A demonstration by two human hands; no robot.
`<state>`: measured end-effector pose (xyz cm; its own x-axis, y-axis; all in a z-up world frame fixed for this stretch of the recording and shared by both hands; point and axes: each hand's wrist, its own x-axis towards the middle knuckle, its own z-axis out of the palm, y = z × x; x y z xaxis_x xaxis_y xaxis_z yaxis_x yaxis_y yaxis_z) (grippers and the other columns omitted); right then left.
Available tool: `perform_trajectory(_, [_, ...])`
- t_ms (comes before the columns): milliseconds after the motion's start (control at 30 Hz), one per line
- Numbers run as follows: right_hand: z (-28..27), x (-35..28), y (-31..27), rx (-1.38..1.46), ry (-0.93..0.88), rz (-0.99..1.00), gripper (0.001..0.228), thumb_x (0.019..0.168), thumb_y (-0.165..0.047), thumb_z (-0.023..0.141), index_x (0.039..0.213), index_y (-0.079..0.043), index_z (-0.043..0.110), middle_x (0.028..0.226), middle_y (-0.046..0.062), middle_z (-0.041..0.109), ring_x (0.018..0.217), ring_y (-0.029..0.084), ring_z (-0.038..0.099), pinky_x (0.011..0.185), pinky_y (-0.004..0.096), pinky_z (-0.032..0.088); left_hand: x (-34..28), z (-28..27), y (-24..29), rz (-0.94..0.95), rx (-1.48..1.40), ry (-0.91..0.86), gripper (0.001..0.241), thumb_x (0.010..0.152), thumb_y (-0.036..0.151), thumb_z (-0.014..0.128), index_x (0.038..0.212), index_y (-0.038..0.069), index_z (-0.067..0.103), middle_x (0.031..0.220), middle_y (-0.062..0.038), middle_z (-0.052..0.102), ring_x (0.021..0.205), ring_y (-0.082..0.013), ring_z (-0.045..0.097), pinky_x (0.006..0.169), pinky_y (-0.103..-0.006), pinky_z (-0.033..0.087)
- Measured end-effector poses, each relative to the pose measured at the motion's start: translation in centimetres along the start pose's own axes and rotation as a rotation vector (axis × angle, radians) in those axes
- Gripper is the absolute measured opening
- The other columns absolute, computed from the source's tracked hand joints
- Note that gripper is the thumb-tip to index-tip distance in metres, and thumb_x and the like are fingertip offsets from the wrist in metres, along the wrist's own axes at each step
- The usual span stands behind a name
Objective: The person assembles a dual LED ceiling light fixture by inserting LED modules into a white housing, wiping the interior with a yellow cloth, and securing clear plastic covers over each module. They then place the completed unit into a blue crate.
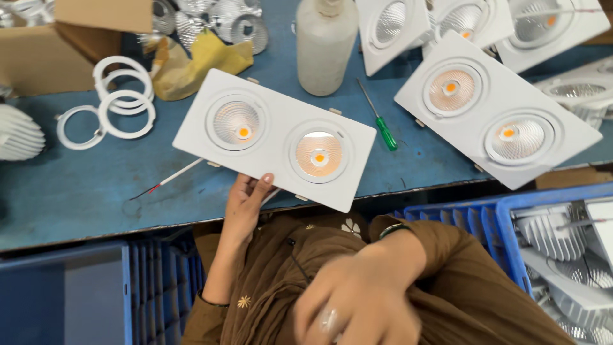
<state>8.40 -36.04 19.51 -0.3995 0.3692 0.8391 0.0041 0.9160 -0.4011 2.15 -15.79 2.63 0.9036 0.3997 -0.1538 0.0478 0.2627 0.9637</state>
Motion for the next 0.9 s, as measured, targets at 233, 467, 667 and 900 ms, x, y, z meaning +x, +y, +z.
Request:
perform_trajectory(233, [-9.4, -8.0, 1.7, -1.279, 0.741, 0.792, 0.042, 0.106, -0.021, 0.081, 0.137, 0.0, 0.063, 0.127, 0.011, 0.071, 0.101, 0.019, 0.072, 0.084, 0.028, 0.058, -0.1, -0.3, -1.7, 0.126, -0.062, -0.046, 0.038, 0.102, 0.018, 0.065, 0.133, -0.002, 0.059, 0.118, -0.009, 0.071, 0.108, -0.0143, 0.066, 0.1, -0.0322, 0.052])
perform_trajectory(467, [-20.1, -22.2, 11.8, -1.068, 0.774, 1.151, 0.109, 0.078, -0.026, 0.102, 0.148, 0.008, 0.024, 0.143, 0.026, 0.054, 0.132, 0.035, 0.06, 0.104, 0.04, 0.055, -1.8, -1.3, -3.0, -0.007, -0.193, 0.006, 0.037, 0.099, 0.016, 0.065, 0.13, -0.002, 0.061, 0.117, -0.009, 0.072, 0.108, -0.0131, 0.067, 0.098, -0.0304, 0.053])
perform_trajectory(667, [-25.3, -23.4, 16.8, -1.187, 0.797, 1.124, 0.103, 0.08, -0.031, 0.101, 0.147, 0.005, 0.032, 0.14, 0.025, 0.061, 0.129, 0.035, 0.063, 0.109, 0.041, 0.053, -3.2, -2.2, -4.0, 0.001, -0.258, -0.009, 0.036, 0.099, 0.015, 0.066, 0.129, -0.004, 0.062, 0.118, -0.011, 0.073, 0.108, -0.0139, 0.067, 0.099, -0.0301, 0.052])
perform_trajectory(900, [-31.3, -24.7, 20.9, -1.218, 0.796, 1.075, 0.102, 0.076, -0.031, 0.104, 0.142, 0.007, 0.036, 0.139, 0.024, 0.055, 0.131, 0.036, 0.06, 0.11, 0.042, 0.052, -3.4, -2.6, -3.8, -0.053, -0.255, -0.02, 0.04, 0.098, 0.019, 0.066, 0.131, -0.003, 0.061, 0.118, -0.01, 0.073, 0.108, -0.0131, 0.066, 0.099, -0.0302, 0.051])
